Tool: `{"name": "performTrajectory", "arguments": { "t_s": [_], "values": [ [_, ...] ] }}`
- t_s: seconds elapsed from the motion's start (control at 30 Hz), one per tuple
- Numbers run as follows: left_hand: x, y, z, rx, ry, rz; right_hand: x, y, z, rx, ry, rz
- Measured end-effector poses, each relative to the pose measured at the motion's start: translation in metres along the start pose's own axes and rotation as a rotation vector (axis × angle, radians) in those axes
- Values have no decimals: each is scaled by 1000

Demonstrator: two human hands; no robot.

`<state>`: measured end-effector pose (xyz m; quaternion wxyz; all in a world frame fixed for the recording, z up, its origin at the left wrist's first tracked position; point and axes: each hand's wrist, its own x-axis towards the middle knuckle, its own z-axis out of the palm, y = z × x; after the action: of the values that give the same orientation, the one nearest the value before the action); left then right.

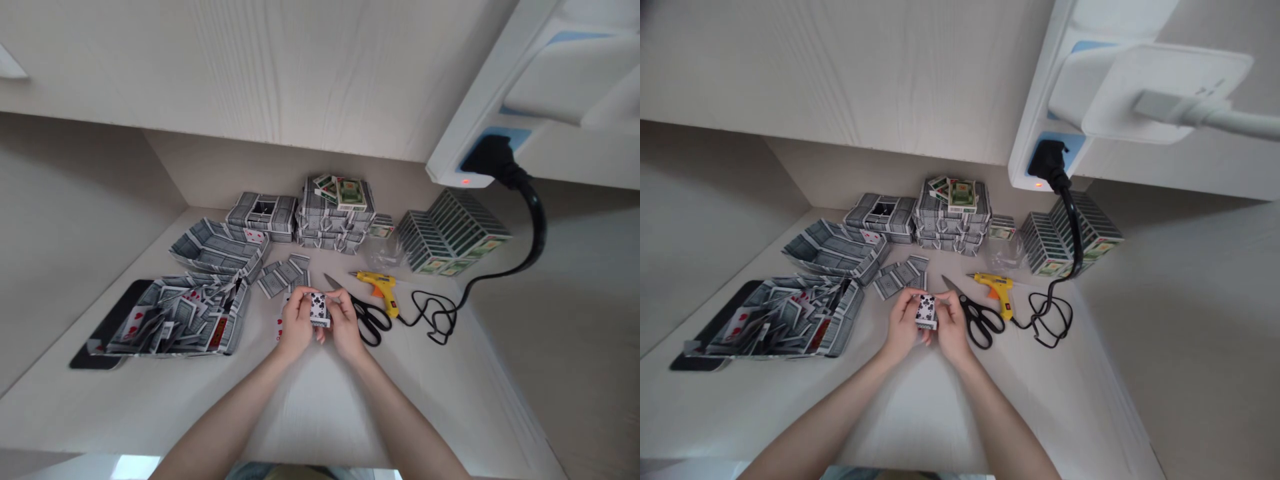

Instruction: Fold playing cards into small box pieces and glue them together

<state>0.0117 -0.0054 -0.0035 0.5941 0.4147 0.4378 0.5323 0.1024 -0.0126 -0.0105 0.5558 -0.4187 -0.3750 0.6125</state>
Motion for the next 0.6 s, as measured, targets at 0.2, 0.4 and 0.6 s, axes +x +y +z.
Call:
{"name": "performTrajectory", "arguments": {
  "t_s": [0.2, 0.4, 0.6],
  "values": [
    [-1, 3, 0, -49, 27, -12, -1, 0, 2, 16, 7, 5],
    [1, 6, -1, -156, 18, -43, -3, -3, 5, 113, 3, 49],
    [1, 8, -5, -164, -5, -50, -1, -11, 0, 340, -183, 226]
  ]
}}
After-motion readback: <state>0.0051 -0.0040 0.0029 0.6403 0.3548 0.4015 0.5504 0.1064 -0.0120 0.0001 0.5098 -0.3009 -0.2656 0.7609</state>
